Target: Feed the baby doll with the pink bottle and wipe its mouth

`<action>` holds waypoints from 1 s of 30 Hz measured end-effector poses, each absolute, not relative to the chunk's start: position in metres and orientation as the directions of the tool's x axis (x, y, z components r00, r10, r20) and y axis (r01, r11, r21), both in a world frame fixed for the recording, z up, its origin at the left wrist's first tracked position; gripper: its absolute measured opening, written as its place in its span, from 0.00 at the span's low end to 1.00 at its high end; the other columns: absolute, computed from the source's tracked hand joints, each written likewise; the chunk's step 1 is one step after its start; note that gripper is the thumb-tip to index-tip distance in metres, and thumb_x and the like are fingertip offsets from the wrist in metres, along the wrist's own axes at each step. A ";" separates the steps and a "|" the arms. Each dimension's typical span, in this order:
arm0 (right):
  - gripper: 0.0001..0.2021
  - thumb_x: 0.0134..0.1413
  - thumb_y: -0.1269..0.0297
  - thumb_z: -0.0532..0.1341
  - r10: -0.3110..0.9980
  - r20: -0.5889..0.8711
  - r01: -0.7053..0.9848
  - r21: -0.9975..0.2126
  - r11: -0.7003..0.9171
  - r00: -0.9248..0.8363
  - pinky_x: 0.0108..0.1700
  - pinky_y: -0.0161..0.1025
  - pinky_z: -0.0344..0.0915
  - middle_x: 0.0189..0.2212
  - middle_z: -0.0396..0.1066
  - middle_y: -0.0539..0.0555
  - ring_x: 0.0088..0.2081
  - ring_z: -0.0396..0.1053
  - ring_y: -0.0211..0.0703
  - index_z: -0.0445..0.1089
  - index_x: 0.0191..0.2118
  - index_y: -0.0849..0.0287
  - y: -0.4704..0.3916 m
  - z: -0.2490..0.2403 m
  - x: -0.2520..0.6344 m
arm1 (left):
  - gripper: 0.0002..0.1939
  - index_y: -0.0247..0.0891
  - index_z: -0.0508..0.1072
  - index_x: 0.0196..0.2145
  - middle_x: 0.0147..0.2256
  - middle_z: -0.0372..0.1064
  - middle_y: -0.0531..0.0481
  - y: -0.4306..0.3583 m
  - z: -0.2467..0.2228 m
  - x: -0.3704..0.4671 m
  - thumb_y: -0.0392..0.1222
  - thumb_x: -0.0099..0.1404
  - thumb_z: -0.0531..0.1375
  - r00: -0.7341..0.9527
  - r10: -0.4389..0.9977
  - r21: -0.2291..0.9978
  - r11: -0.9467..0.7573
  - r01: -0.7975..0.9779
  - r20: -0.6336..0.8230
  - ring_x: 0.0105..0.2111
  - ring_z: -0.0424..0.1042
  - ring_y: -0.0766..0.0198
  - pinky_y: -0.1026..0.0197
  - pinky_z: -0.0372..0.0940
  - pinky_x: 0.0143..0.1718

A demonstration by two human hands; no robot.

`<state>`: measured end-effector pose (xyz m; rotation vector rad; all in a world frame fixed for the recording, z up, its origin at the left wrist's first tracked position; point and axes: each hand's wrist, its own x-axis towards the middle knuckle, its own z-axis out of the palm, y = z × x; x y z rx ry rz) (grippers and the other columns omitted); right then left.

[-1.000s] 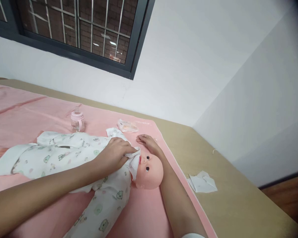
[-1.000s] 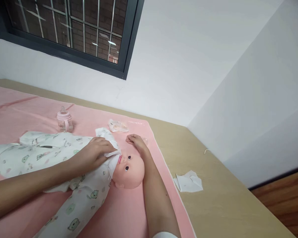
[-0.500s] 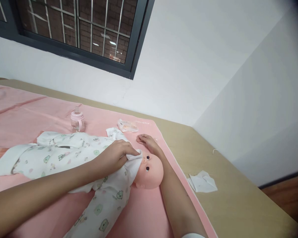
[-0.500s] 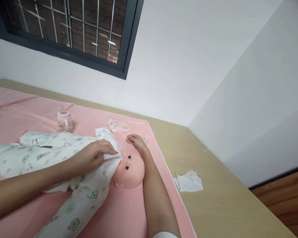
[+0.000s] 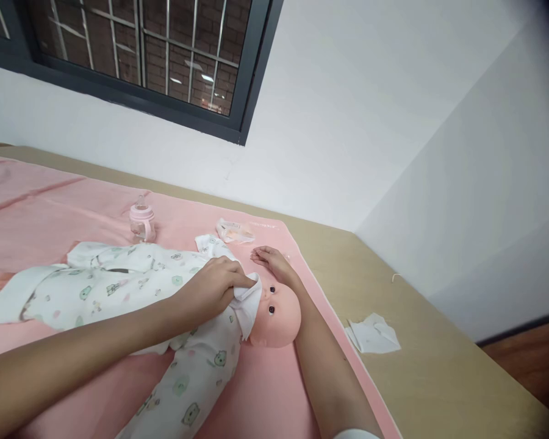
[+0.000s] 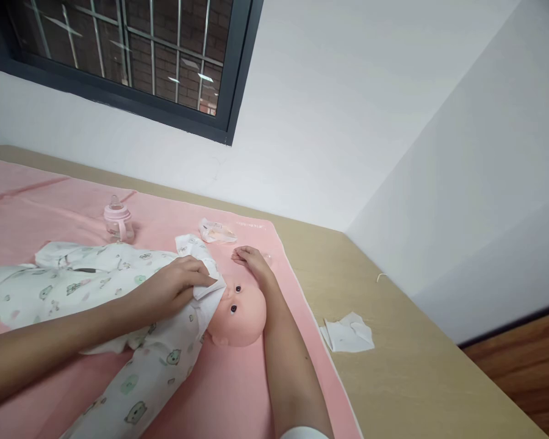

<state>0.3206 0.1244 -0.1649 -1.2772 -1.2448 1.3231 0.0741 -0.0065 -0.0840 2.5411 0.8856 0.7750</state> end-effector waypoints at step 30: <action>0.02 0.54 0.72 0.61 0.995 -0.059 0.052 -0.997 -0.055 -0.085 0.47 0.35 0.70 0.33 0.75 0.55 0.36 0.74 0.37 0.71 0.33 0.62 0.129 -0.171 0.322 | 0.14 0.37 0.57 0.21 0.24 0.63 0.53 -0.021 -0.086 0.080 0.39 0.64 0.53 0.609 0.660 0.246 -0.741 0.625 0.439 0.34 0.64 0.60 0.43 0.51 0.54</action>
